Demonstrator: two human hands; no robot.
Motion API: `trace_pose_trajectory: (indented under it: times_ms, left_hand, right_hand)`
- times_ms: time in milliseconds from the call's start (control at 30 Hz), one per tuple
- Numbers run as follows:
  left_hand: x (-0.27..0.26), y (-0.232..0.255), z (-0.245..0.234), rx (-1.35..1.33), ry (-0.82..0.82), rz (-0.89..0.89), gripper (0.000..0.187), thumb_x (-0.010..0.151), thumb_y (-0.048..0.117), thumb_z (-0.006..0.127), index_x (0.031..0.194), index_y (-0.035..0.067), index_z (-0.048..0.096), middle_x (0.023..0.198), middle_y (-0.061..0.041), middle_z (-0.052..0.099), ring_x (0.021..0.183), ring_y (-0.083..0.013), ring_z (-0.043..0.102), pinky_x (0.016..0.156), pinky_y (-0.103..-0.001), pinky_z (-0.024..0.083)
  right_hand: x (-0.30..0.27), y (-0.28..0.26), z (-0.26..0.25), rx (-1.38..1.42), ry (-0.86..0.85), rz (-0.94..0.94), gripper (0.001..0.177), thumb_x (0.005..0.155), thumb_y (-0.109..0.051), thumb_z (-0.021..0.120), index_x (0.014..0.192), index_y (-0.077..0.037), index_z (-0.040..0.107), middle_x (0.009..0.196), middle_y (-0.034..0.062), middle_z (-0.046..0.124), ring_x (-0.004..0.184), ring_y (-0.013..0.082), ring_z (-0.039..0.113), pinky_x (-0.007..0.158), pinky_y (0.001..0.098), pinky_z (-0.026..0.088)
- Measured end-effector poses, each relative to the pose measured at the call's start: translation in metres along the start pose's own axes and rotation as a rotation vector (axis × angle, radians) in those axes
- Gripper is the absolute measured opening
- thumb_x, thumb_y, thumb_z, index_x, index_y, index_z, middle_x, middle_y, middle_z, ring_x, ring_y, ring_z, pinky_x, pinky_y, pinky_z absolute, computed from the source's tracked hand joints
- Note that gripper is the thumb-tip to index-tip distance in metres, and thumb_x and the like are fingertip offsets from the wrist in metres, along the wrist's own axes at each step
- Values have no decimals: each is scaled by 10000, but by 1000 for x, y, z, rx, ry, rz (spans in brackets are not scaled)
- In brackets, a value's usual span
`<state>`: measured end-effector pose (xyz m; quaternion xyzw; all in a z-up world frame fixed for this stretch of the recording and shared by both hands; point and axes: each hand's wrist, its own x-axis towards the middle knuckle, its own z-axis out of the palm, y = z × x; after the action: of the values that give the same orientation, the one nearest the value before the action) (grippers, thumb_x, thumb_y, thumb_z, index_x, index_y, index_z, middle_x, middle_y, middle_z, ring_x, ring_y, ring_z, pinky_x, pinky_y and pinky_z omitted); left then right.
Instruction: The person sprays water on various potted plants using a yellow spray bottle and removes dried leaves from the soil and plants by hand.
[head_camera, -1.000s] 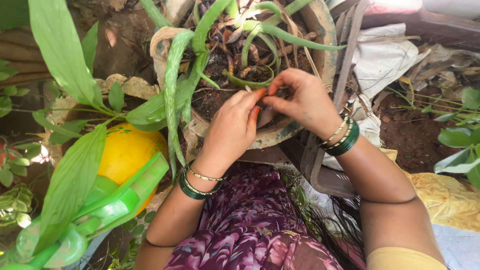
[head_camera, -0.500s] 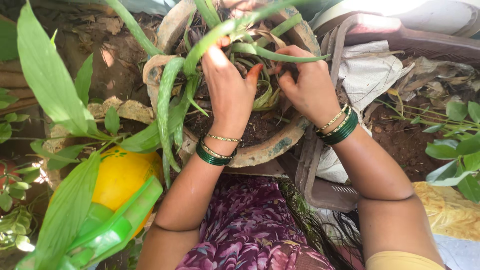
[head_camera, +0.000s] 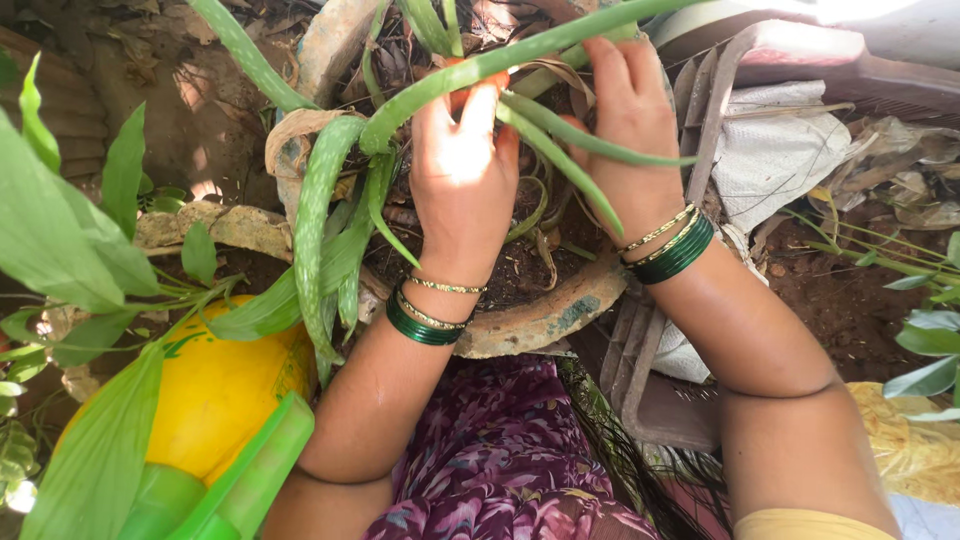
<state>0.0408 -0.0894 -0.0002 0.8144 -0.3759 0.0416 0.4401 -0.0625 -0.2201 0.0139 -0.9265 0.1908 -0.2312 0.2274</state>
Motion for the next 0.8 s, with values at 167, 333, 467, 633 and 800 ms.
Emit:
trace_pose_trajectory:
  times_ms: [167,333,467,633,800]
  left_hand:
    - [2,3,-4,0,-53,-55,360,823,-11,801,1149,80,678,1198,-135,595,1125,-316,633,992,-388,534]
    - [5,4,-4,84,-13,-50,661,799,46,827,1337,-90,467,1297,-303,443,1207,-459,528,1052,-450,472]
    - [11,5,-9,-9,75,-82,926,881,36,799,1522,-93,144,1488,-331,342,1352,-469,472,1182,-450,415]
    - [16,4,-10,-59,28,-48,997,968,-11,735,1599,-23,-38,1605,-323,300,1430,-422,500,1226,-426,408]
    - [16,4,-12,-80,-55,-38,681,934,44,738,1524,13,399,1411,-228,534,1243,-373,610,1105,-445,499]
  right_hand:
    - [-1,-3,5,3,-110,77,554,958,-131,798,1406,10,505,1190,247,594,1060,459,620,882,484,517]
    - [5,-9,5,75,-106,54,338,961,-65,754,1286,-33,665,1096,173,647,987,383,667,843,439,546]
    - [11,-7,5,192,-91,57,271,974,-55,743,1238,-16,691,1127,148,664,1004,336,686,860,407,551]
    - [16,-8,6,199,-91,27,208,920,-49,780,1102,-23,681,1190,169,646,1043,350,685,890,405,563]
    - [26,-4,5,163,-156,-33,217,915,-61,747,1074,-2,611,1303,228,603,1082,422,642,905,448,545]
